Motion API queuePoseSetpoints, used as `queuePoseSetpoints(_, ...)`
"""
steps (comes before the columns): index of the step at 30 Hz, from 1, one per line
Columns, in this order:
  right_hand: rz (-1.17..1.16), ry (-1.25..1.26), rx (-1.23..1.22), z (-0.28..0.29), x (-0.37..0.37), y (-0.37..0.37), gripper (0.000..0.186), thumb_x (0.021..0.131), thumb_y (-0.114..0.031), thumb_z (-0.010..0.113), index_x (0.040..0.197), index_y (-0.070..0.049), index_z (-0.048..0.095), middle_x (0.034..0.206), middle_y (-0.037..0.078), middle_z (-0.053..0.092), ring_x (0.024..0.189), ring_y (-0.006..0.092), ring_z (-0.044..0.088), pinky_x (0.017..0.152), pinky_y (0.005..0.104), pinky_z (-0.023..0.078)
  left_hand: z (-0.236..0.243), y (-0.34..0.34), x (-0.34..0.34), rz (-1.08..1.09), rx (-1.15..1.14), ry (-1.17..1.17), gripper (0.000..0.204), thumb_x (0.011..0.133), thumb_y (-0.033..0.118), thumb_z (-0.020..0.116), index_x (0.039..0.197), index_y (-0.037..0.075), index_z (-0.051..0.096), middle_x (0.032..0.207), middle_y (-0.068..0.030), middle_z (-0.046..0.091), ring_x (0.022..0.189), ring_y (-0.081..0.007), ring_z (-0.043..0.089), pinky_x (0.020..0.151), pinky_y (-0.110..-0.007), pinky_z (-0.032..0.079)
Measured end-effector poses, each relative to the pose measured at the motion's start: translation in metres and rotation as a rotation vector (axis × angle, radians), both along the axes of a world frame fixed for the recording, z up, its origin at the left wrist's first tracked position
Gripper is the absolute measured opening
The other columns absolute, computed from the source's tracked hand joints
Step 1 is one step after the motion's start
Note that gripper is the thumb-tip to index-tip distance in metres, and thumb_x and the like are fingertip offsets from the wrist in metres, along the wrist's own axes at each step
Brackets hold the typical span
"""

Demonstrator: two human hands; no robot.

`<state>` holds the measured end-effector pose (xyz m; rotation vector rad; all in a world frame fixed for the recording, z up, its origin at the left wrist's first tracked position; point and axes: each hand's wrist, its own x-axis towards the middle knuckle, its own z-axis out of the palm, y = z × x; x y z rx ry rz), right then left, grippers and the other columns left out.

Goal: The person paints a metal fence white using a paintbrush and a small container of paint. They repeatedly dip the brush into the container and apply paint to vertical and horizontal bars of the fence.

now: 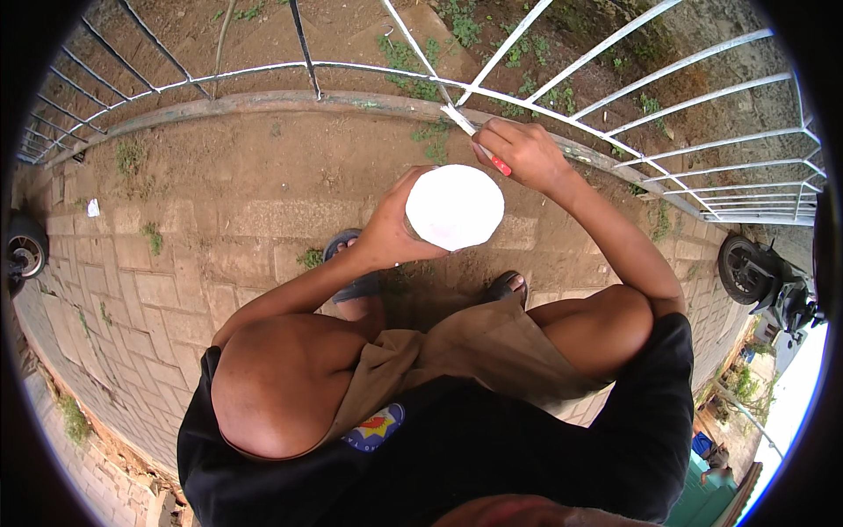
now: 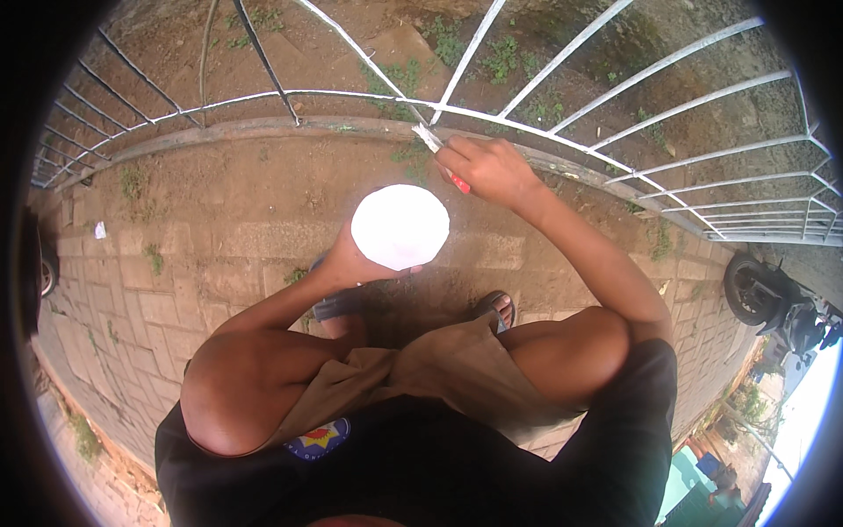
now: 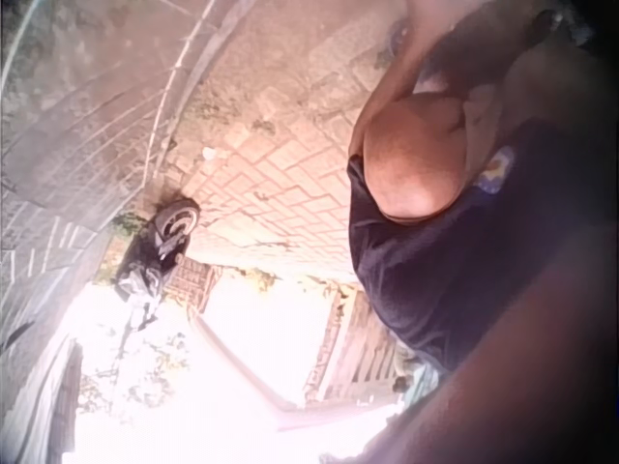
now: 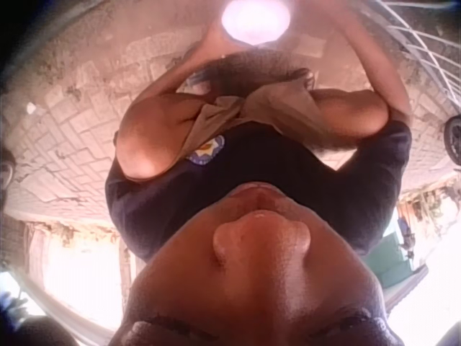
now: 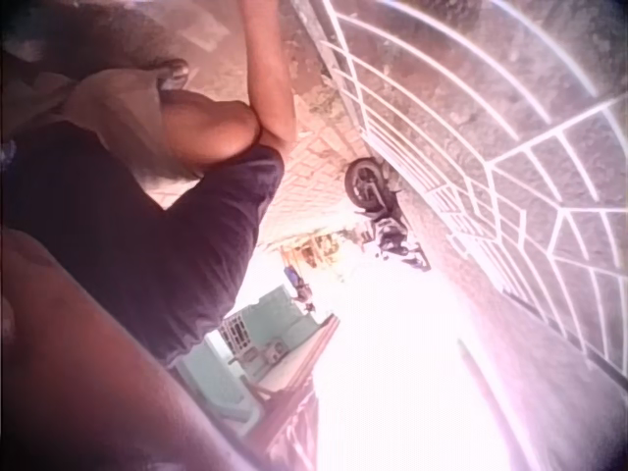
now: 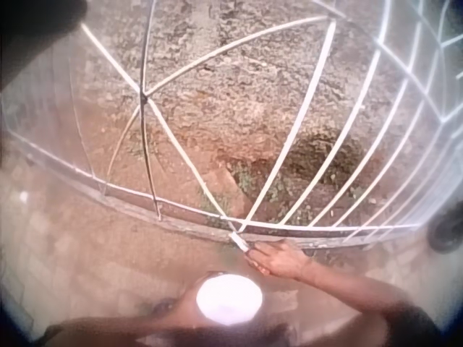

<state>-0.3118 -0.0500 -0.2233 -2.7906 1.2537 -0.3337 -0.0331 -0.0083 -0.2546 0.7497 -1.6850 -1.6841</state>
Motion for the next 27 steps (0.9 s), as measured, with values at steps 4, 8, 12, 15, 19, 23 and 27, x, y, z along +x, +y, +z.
queuePoseSetpoints(4, -0.121, -0.002, -0.031, 0.033, -0.028, -0.005, 0.013, 0.09, -0.011, 0.075, 0.093, -0.005, 0.064, 0.086, 0.007, 0.065, 0.069, 0.0269, 0.068, 0.058, 0.0386, 0.058, 0.002, -0.002, 0.002, -0.011, 0.005, 0.003, 0.094, 0.062, 0.022, 0.096, 0.141, 0.001, 0.05, 0.136, -0.0149, 0.056, 0.128, -0.0286, 0.057, 0.109, -0.042, 0.045)
queuePoseSetpoints(8, -0.256, -0.373, 0.14, 0.046, -0.019, 0.013, 0.013, 0.09, -0.013, 0.076, 0.089, -0.006, 0.065, 0.082, 0.007, 0.066, 0.068, 0.0224, 0.067, 0.062, 0.0353, 0.055, -0.008, -0.012, 0.015, 0.04, -0.028, 0.034, 0.088, 0.063, 0.022, 0.097, 0.137, 0.001, 0.054, 0.132, -0.0131, 0.062, 0.123, -0.0252, 0.061, 0.106, -0.041, 0.048)
queuePoseSetpoints(12, -0.897, -0.94, 0.372, 0.003, 0.001, 0.038, 0.015, 0.094, -0.013, 0.075, 0.088, -0.004, 0.064, 0.084, 0.004, 0.069, 0.073, 0.012, 0.065, 0.067, 0.0296, 0.052, 0.002, -0.038, 0.025, 0.145, 0.075, -0.235, 0.079, 0.064, 0.026, 0.099, 0.128, 0.0, 0.061, 0.115, -0.0111, 0.072, 0.107, -0.0212, 0.068, 0.094, -0.037, 0.056)
queuePoseSetpoints(15, -1.167, -1.432, 0.133, -0.085, 0.038, 0.058, 0.015, 0.096, -0.011, 0.072, 0.095, -0.005, 0.059, 0.083, 0.001, 0.065, 0.063, 0.0071, 0.057, 0.053, 0.0237, 0.043, -0.002, -0.057, 0.032, 0.296, 0.047, -0.244, 0.081, 0.065, 0.027, 0.099, 0.13, 0.0, 0.06, 0.118, -0.0123, 0.07, 0.108, -0.0221, 0.068, 0.092, -0.037, 0.057)
queuePoseSetpoints(19, -1.281, -1.842, 0.037, -0.104, 0.109, 0.055, 0.017, 0.095, -0.006, 0.069, 0.094, -0.006, 0.052, 0.078, 0.004, 0.062, 0.06, 0.0088, 0.055, 0.052, 0.0246, 0.043, 0.005, -0.079, 0.038, 0.436, -0.055, -0.217, 0.082, 0.067, 0.024, 0.098, 0.134, 0.0, 0.058, 0.125, -0.0153, 0.067, 0.113, -0.0267, 0.066, 0.094, -0.04, 0.058)
queuePoseSetpoints(23, -1.266, -1.95, -0.141, -0.095, 0.111, 0.044, 0.017, 0.093, -0.003, 0.067, 0.094, -0.006, 0.05, 0.077, 0.005, 0.06, 0.06, 0.0104, 0.057, 0.053, 0.0261, 0.045, -0.003, -0.089, 0.054, 0.511, -0.141, 0.011, 0.082, 0.069, 0.017, 0.096, 0.137, -0.001, 0.055, 0.131, -0.017, 0.063, 0.116, -0.0295, 0.065, 0.097, -0.043, 0.057)
queuePoseSetpoints(27, -1.348, -1.876, -0.282, -0.089, 0.088, 0.038, 0.018, 0.095, -0.005, 0.066, 0.096, -0.006, 0.049, 0.08, 0.006, 0.061, 0.062, 0.0115, 0.056, 0.055, 0.0266, 0.045, -0.002, -0.083, 0.053, 0.571, -0.005, 0.068, 0.082, 0.07, 0.01, 0.094, 0.139, -0.002, 0.052, 0.13, -0.0162, 0.064, 0.115, -0.0279, 0.065, 0.1, -0.042, 0.055)
